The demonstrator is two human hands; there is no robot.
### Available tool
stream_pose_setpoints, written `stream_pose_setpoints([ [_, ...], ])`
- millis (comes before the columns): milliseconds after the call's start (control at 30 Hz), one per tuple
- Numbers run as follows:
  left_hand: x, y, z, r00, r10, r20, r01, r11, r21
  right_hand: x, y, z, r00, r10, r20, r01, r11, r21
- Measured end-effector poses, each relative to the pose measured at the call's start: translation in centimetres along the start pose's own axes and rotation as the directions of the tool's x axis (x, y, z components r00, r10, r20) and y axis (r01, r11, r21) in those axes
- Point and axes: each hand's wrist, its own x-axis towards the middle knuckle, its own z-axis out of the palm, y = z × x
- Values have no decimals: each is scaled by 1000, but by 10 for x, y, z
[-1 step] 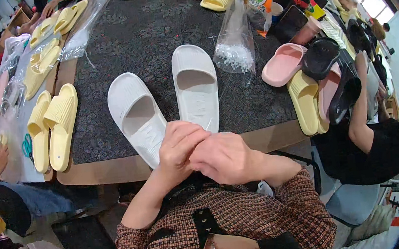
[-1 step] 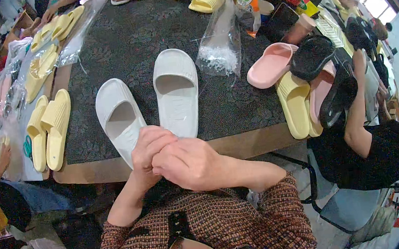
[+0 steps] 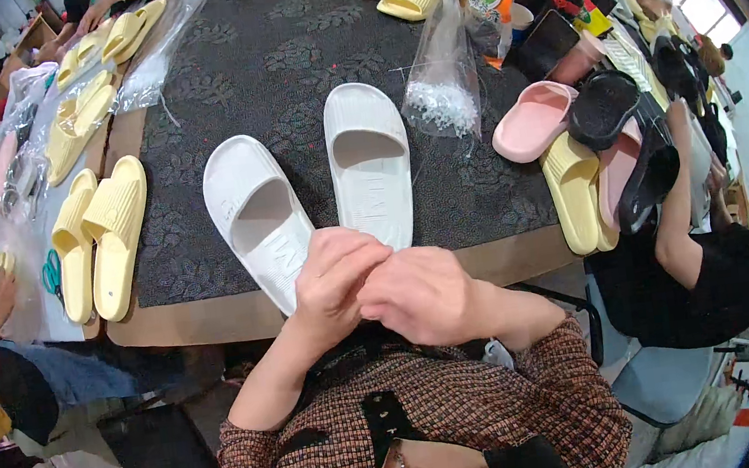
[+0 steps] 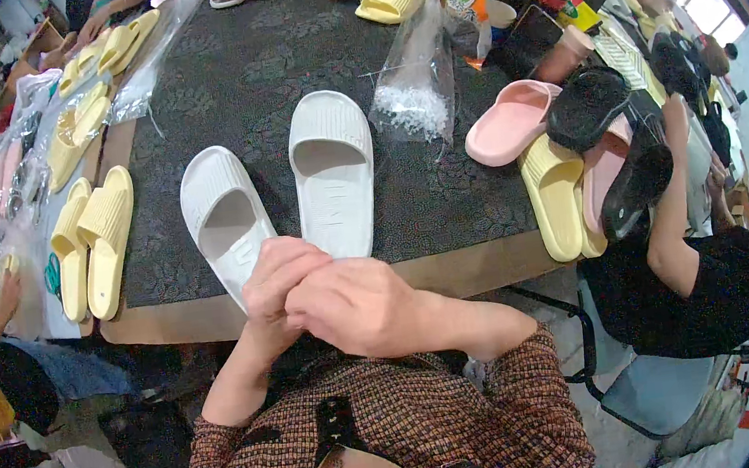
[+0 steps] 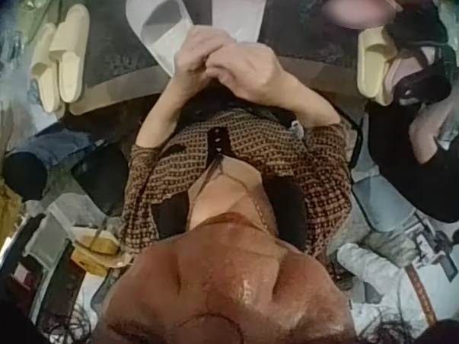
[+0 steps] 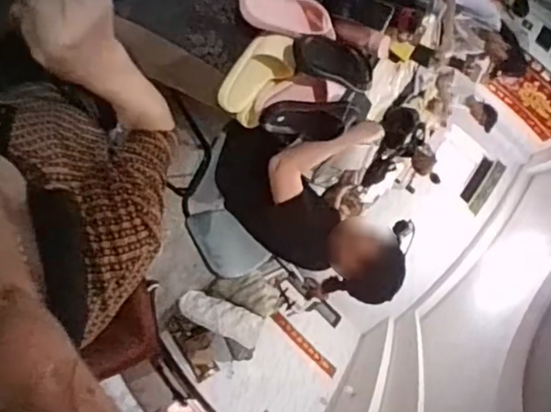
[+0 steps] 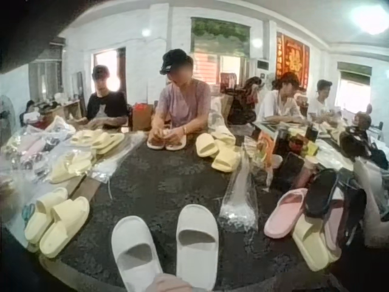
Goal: The person assembles plastic slide slippers by hand at a table. They pick up pairs of pink, white, and yellow slippers, insert small white plastic fasteners into the toe straps, and place the completed pairs aside. Other people are visible working on similar tasks in the background.
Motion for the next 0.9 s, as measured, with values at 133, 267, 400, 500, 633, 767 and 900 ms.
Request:
stream_pose_setpoints([
  [133,-5,5,-20,987,-124,-105,126,992,7,3,18,-14,994,110,-28,-112,992,-64],
  [267,-7,19,-35,947,-249,-204,198,951,-239,-3,52,-12,961,277,-5,-267,922,-281],
  [400,-14,25,-50,911,-320,-261,129,821,-556,-19,76,-17,978,207,15,-191,925,-329],
  [500,-24,24,-71,843,-428,-326,90,709,-699,-20,72,-25,981,186,-46,-190,913,-361],
  [633,-24,26,-85,677,-651,-344,212,620,-756,-13,47,-26,997,74,27,-59,928,-367],
  [767,-38,19,-80,527,-780,-338,392,576,-718,-12,21,-5,988,23,153,18,964,-264],
  [900,-51,14,-77,490,-829,-270,527,528,-666,-20,31,7,965,66,254,5,963,-270],
])
